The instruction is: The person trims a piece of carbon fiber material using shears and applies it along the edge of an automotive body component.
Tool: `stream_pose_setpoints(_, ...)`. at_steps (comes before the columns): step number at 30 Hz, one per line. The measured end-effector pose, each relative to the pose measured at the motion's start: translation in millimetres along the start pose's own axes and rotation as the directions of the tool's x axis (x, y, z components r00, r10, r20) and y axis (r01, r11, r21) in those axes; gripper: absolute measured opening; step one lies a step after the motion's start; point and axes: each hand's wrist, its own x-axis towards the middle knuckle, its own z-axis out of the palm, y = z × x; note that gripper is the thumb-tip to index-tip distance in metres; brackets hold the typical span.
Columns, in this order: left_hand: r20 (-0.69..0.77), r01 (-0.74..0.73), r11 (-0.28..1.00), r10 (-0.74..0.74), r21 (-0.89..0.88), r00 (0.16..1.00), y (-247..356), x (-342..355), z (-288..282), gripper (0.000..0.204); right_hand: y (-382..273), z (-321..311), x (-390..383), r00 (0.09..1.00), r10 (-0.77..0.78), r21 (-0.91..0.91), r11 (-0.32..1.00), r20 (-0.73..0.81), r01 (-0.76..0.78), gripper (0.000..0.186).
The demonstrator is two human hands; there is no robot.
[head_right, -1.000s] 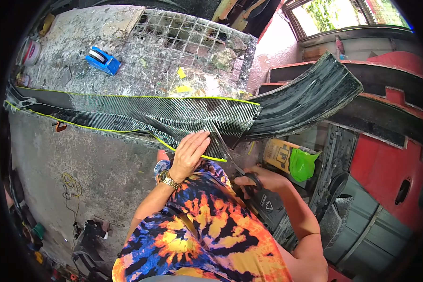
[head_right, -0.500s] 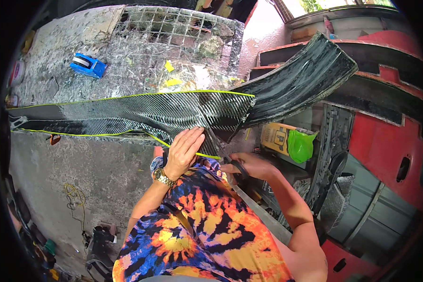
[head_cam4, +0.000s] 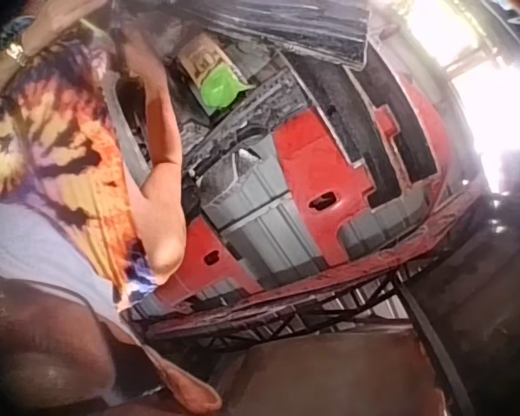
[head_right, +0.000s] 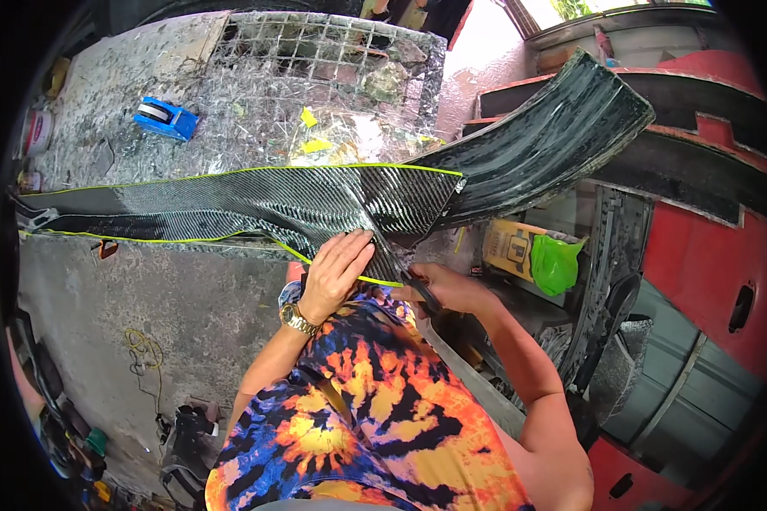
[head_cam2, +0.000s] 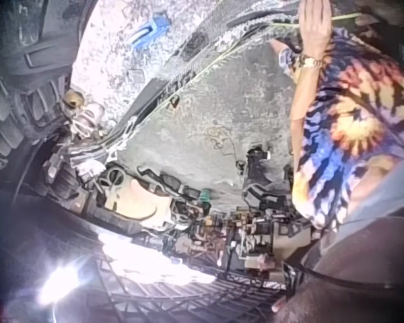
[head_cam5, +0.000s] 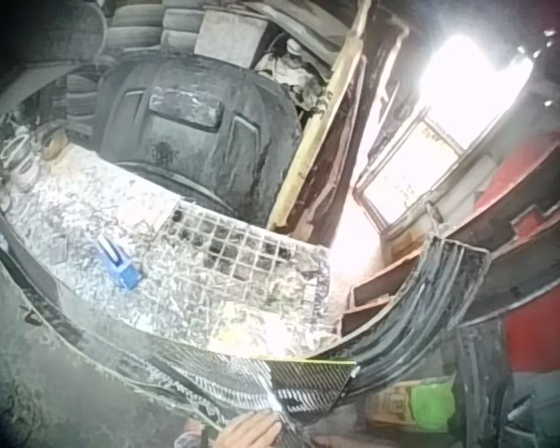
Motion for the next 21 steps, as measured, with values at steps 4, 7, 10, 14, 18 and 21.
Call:
stream_pose_setpoints(4, 0.005, 0.0, 1.0, 0.0, -0.014, 1.0, -1.0, -1.3, 2.0, 0.039, 5.0, -1.0, 3.7, 0.999, -0.033, -0.079, 0.996, -0.015, 0.032, 0.044)
stream_pose_setpoints(7, 0.009, -0.003, 1.0, 0.003, -0.018, 1.0, -1.6, -1.7, 1.5, 0.04, 4.0, -0.9, 3.0, 0.998, -0.058, -0.092, 0.994, -0.019, 0.056, 0.043)
stream_pose_setpoints(10, 0.009, -0.005, 1.0, 0.005, -0.018, 1.0, -2.2, -1.7, 2.4, 0.041, 3.3, 0.0, 2.3, 0.997, -0.06, -0.119, 0.991, -0.041, 0.055, 0.042)
stream_pose_setpoints(14, 0.018, -0.002, 1.0, 0.002, -0.013, 1.0, -2.7, -2.0, 3.6, 0.041, 11.8, -0.7, 3.4, 0.996, -0.036, -0.126, 0.992, -0.083, 0.026, 0.042)
stream_pose_setpoints(18, 0.0, 0.015, 1.0, -0.015, -0.024, 1.0, -2.7, -0.6, 3.1, 0.038, 5.5, 3.7, -2.2, 0.994, -0.052, -0.085, 0.995, -0.101, 0.044, 0.041)
stream_pose_setpoints(21, -0.001, 0.011, 1.0, -0.011, -0.029, 1.0, -3.9, -1.2, 4.1, 0.038, 2.4, 4.4, -4.8, 0.994, -0.072, -0.097, 0.993, -0.086, 0.064, 0.043)
